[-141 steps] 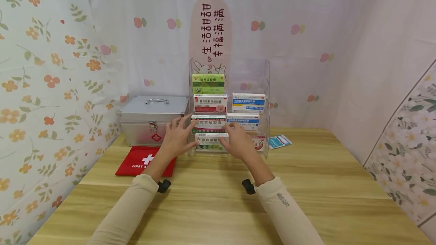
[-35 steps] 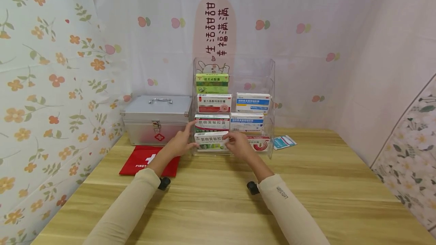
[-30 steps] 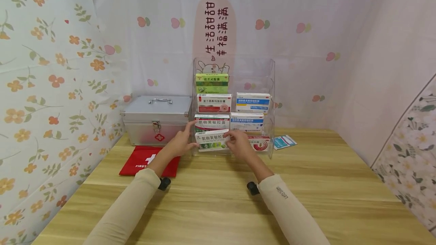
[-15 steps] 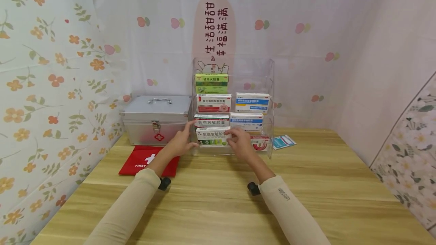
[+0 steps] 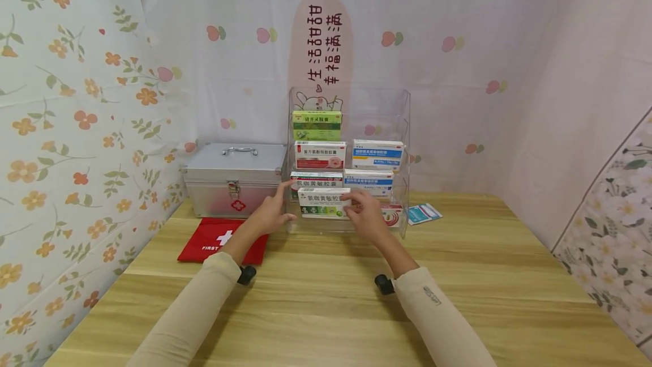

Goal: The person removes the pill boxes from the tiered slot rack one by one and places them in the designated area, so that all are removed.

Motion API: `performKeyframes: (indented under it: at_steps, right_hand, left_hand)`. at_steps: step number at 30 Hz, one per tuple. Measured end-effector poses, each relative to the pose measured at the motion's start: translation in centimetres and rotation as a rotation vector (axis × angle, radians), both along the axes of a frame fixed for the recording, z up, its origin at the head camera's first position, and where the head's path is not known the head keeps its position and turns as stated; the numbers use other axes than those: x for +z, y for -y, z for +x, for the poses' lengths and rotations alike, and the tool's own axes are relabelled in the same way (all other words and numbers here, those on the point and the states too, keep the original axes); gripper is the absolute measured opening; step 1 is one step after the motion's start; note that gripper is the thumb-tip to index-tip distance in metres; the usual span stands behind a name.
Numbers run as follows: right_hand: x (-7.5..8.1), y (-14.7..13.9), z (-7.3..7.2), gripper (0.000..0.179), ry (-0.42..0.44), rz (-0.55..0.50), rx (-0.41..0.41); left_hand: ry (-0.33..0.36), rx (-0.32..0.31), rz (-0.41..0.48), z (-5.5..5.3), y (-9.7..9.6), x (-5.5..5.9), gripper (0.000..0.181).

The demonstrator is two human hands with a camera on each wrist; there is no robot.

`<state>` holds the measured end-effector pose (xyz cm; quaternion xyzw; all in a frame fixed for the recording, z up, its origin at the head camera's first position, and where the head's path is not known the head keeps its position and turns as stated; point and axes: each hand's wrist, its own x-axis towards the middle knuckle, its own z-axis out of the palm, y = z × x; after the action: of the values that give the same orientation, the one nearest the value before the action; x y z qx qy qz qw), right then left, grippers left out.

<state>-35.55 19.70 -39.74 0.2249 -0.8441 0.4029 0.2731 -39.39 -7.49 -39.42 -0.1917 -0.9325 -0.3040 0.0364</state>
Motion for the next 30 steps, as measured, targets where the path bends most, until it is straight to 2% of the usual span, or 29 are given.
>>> performKeyframes:
  at_steps: [8, 18, 30]
  right_hand:
    - [0.2, -0.9, 0.6, 0.023, 0.005, -0.02, 0.02]
    - [-0.1, -2.0, 2.0, 0.026, -0.021, -0.002, -0.018]
    - [-0.4, -3.1, 2.9, 0.031, 0.057, 0.016, -0.015]
  left_hand:
    - [0.033, 0.01, 0.005, 0.0, 0.0, 0.2, 0.095]
    - [0.043, 0.007, 0.02, 0.1, -0.1, 0.1, 0.095]
    - [0.036, 0.008, 0.027, 0.1, -0.1, 0.0, 0.095]
